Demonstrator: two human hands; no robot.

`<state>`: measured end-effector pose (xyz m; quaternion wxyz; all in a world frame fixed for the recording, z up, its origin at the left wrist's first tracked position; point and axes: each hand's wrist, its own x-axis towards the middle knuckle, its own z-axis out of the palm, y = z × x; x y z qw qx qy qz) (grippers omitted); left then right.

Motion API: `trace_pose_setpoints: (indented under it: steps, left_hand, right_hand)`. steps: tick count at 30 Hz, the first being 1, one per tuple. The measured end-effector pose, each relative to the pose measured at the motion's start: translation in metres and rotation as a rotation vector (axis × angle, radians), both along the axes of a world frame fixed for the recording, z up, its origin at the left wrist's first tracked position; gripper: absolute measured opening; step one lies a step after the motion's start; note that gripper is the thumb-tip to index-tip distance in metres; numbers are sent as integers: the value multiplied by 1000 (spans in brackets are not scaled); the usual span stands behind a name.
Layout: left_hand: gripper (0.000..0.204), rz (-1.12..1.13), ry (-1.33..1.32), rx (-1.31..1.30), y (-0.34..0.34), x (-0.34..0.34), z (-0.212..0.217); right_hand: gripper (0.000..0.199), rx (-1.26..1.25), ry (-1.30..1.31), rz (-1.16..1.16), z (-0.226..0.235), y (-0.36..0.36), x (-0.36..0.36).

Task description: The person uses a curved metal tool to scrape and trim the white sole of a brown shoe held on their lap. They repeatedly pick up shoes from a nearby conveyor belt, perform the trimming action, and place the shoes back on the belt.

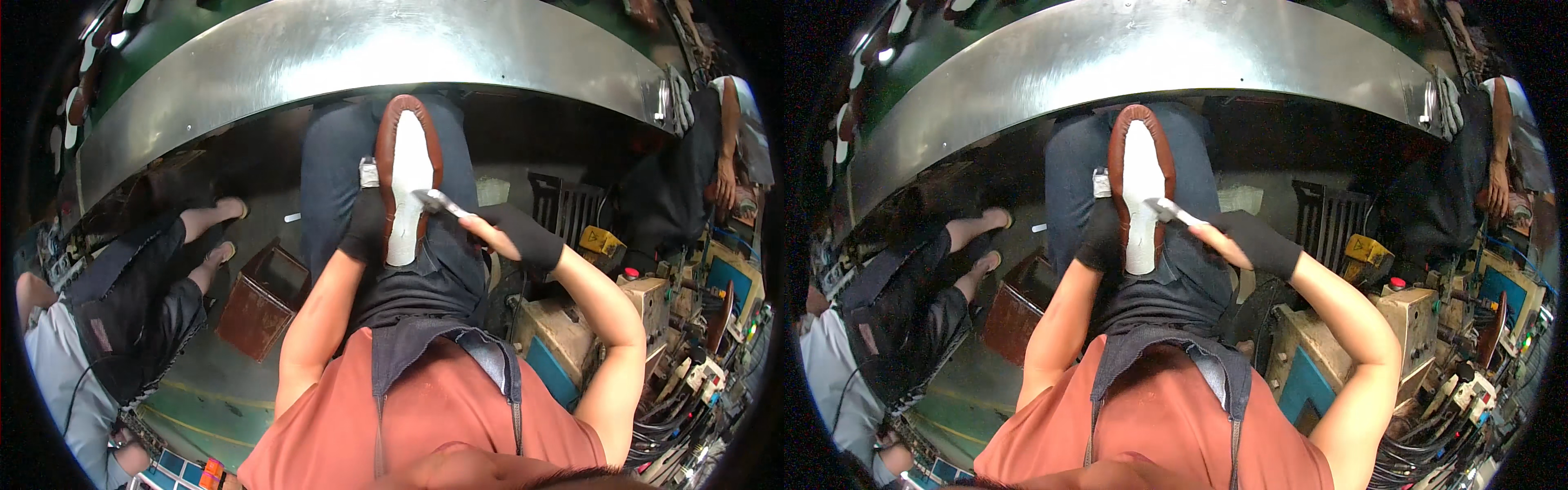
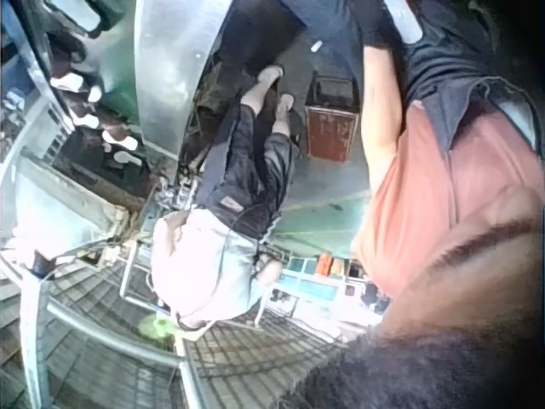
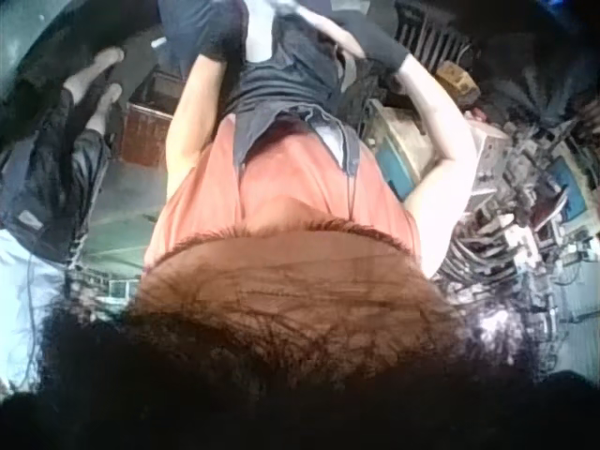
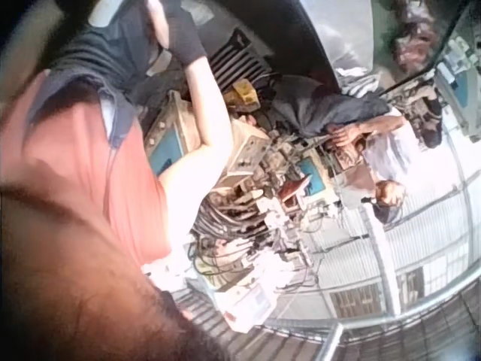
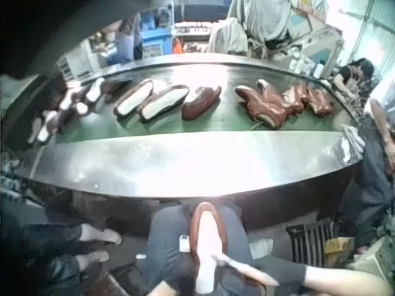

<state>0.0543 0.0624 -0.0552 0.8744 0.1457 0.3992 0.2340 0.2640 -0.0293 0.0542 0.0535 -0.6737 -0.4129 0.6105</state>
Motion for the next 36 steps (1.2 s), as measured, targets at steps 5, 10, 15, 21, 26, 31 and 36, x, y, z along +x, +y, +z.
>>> trace_pose_setpoints:
  steps: [5, 10, 15, 21, 26, 31, 36]
  left_hand:
    - [64, -162, 462, 846, -19, 6, -35]
    - [46, -92, 400, 570, -17, 14, -25]
    - [57, -74, 417, 808, -12, 11, -18]
    - [67, -235, 47, 256, 7, -6, 13]
    - [62, -205, -146, 212, 21, -20, 5]
    - [52, -120, 84, 172, 19, 5, 5]
    - [44, -181, 273, 534, 16, 17, 21]
  right_hand:
    - [54, -46, 234, 2, -2, 22, 15]
    - [39, 460, -332, 400, 11, 13, -2]
    - [41, 768, -470, 635, 53, 15, -2]
    - [38, 1073, 98, 741, 60, 41, -51]
    - [39, 933, -311, 587, -8, 14, -26]
    - [32, 628, -264, 471, -42, -21, -14]
    - [30, 558, -151, 287, 28, 3, -15]
